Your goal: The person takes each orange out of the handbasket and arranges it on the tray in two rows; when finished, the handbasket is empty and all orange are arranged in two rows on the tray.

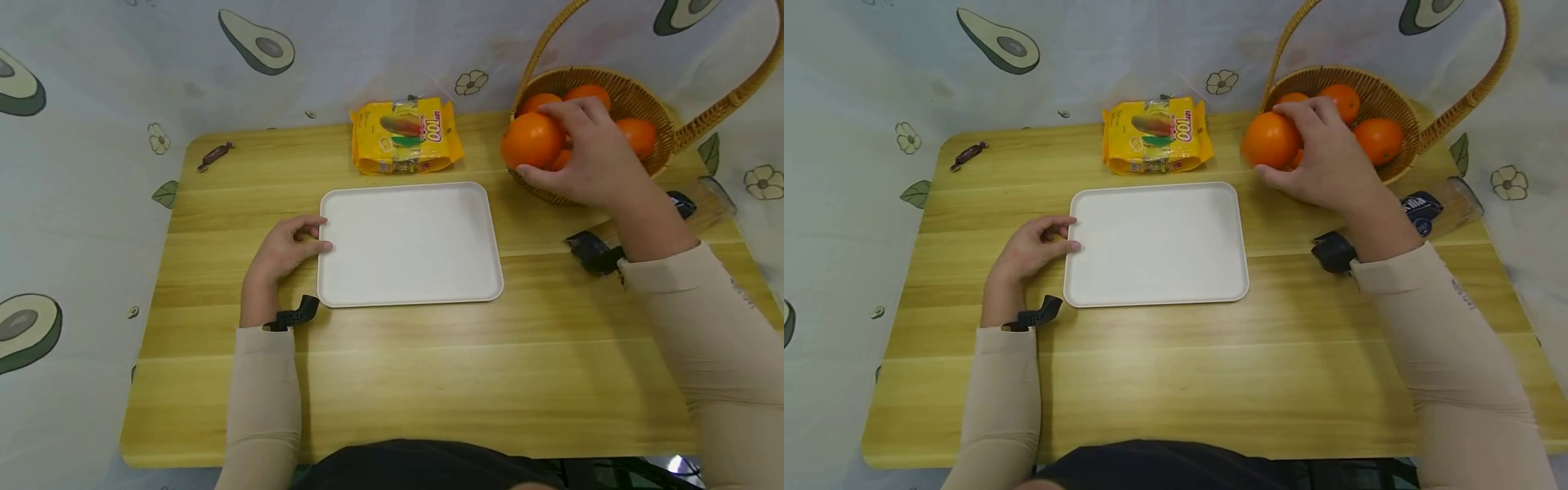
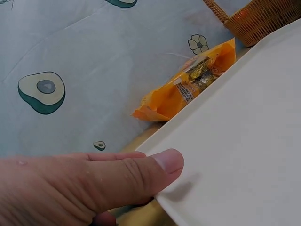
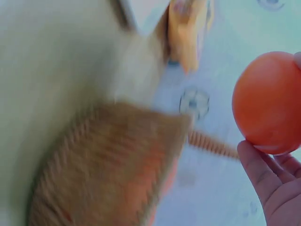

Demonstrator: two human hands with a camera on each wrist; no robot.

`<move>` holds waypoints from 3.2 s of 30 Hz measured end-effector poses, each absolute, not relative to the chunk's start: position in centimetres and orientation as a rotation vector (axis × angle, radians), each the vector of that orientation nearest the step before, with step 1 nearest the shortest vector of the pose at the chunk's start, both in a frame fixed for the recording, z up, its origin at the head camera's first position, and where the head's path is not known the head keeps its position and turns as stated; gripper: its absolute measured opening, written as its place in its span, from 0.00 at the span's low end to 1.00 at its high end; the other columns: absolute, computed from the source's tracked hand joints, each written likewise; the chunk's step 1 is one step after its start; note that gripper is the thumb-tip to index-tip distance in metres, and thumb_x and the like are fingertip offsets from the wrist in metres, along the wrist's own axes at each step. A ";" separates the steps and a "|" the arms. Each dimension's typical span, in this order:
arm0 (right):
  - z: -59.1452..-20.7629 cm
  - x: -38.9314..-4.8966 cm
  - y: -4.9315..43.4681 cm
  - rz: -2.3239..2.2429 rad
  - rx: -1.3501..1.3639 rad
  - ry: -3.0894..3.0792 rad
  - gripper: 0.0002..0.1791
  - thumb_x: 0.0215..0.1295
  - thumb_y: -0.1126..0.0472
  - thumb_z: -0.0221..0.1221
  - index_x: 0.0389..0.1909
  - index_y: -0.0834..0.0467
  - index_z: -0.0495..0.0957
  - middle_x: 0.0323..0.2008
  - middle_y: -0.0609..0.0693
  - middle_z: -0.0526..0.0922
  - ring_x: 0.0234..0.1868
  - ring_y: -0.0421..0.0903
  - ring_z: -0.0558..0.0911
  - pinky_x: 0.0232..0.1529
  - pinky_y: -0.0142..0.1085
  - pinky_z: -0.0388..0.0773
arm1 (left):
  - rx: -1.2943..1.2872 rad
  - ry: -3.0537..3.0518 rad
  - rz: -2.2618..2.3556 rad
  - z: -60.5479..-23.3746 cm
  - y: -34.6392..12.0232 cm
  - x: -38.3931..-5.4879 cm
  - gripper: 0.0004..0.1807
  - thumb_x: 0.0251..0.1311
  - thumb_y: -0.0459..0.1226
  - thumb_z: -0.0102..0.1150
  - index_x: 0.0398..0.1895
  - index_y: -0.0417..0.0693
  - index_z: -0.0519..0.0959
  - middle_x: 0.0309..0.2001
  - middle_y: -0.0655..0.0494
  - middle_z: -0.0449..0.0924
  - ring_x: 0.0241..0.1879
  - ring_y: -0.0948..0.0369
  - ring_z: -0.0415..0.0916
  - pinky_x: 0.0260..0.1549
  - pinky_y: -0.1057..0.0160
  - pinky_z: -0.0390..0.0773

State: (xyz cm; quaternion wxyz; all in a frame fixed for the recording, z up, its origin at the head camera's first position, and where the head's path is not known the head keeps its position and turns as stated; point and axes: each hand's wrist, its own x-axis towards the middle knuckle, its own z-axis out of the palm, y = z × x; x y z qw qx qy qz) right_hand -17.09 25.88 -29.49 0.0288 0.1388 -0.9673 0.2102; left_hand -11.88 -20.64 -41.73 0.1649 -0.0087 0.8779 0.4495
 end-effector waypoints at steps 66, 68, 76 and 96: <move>-40.3 -17.0 0.2 1.853 0.468 -2.870 0.47 0.58 0.61 0.74 0.76 0.52 0.59 0.72 0.53 0.70 0.68 0.51 0.75 0.72 0.45 0.69 | 0.025 2.529 1.315 -41.8 -20.6 -11.8 0.24 0.59 0.44 0.73 0.58 0.49 0.81 0.43 0.51 0.78 0.40 0.54 0.68 0.42 0.60 0.66; -40.2 -17.0 0.2 1.839 0.464 -2.881 0.48 0.58 0.60 0.74 0.76 0.52 0.59 0.72 0.52 0.70 0.68 0.51 0.75 0.72 0.45 0.69 | 0.023 2.527 1.317 -41.8 -20.6 -11.8 0.24 0.59 0.44 0.73 0.58 0.49 0.81 0.43 0.51 0.77 0.40 0.54 0.68 0.41 0.61 0.67; -40.1 -17.0 0.4 1.825 0.443 -2.926 0.51 0.57 0.58 0.75 0.78 0.50 0.57 0.75 0.51 0.66 0.70 0.50 0.74 0.73 0.47 0.67 | 0.022 2.526 1.322 -41.8 -20.5 -11.9 0.23 0.59 0.43 0.74 0.57 0.48 0.81 0.43 0.52 0.77 0.40 0.54 0.69 0.41 0.61 0.67; -34.9 -17.3 5.1 1.331 0.560 -3.113 0.51 0.60 0.48 0.72 0.80 0.46 0.55 0.80 0.46 0.56 0.78 0.49 0.63 0.76 0.45 0.64 | 0.044 2.545 1.325 -42.1 -20.6 -11.8 0.22 0.59 0.43 0.74 0.56 0.48 0.82 0.38 0.53 0.77 0.38 0.54 0.69 0.39 0.62 0.67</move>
